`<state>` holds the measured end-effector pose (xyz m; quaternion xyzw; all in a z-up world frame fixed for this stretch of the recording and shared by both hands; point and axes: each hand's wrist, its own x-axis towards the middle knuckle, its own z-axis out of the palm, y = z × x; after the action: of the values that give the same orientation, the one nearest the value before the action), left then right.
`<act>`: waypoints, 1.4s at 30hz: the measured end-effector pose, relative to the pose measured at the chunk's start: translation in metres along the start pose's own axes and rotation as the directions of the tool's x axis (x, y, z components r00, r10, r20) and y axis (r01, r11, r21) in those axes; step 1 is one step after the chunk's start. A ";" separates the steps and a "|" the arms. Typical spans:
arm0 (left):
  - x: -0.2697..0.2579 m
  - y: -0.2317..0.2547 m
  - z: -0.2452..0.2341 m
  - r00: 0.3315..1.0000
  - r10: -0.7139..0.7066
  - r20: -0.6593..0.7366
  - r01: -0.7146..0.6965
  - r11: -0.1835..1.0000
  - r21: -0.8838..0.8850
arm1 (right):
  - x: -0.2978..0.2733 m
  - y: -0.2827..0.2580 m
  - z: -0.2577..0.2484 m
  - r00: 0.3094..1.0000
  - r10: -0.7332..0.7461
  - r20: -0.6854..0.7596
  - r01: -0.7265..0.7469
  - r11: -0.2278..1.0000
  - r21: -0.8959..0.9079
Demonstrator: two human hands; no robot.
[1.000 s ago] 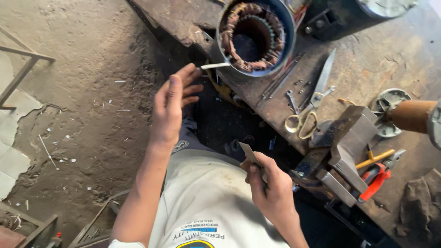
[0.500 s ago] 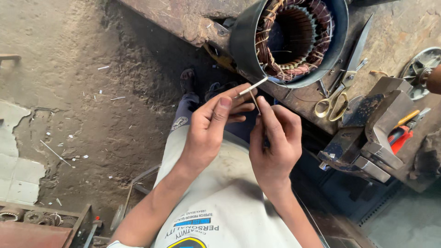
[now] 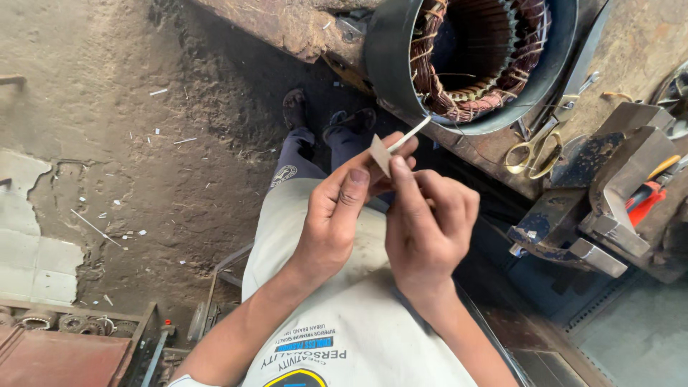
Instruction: The person works on a motor stator, cutting wires with shears, scraping insulation from wire ends with a metal file, and handling red and black wires. The person also opens a drawer to retrieve a tool and moves around the workshop.
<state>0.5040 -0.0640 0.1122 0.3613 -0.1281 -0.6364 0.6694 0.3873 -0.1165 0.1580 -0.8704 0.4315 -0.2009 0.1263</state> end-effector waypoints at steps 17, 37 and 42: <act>-0.004 0.007 0.004 0.999 -0.031 0.044 0.036 0.990 -0.134 | -0.003 0.002 -0.014 0.987 -0.009 0.161 -0.033 0.966 0.256; -0.006 0.001 0.002 0.998 -0.016 0.058 0.023 0.992 -0.123 | 0.014 0.000 -0.010 0.999 0.005 0.042 -0.011 0.990 0.140; -0.010 0.002 -0.008 0.993 0.006 0.115 -0.014 0.998 0.067 | 0.002 0.007 -0.021 0.967 0.051 0.251 -0.163 0.879 0.449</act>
<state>0.5088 -0.0519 0.1104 0.3460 -0.1898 -0.6480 0.6514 0.3738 -0.1235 0.1745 -0.8065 0.4006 -0.1883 0.3918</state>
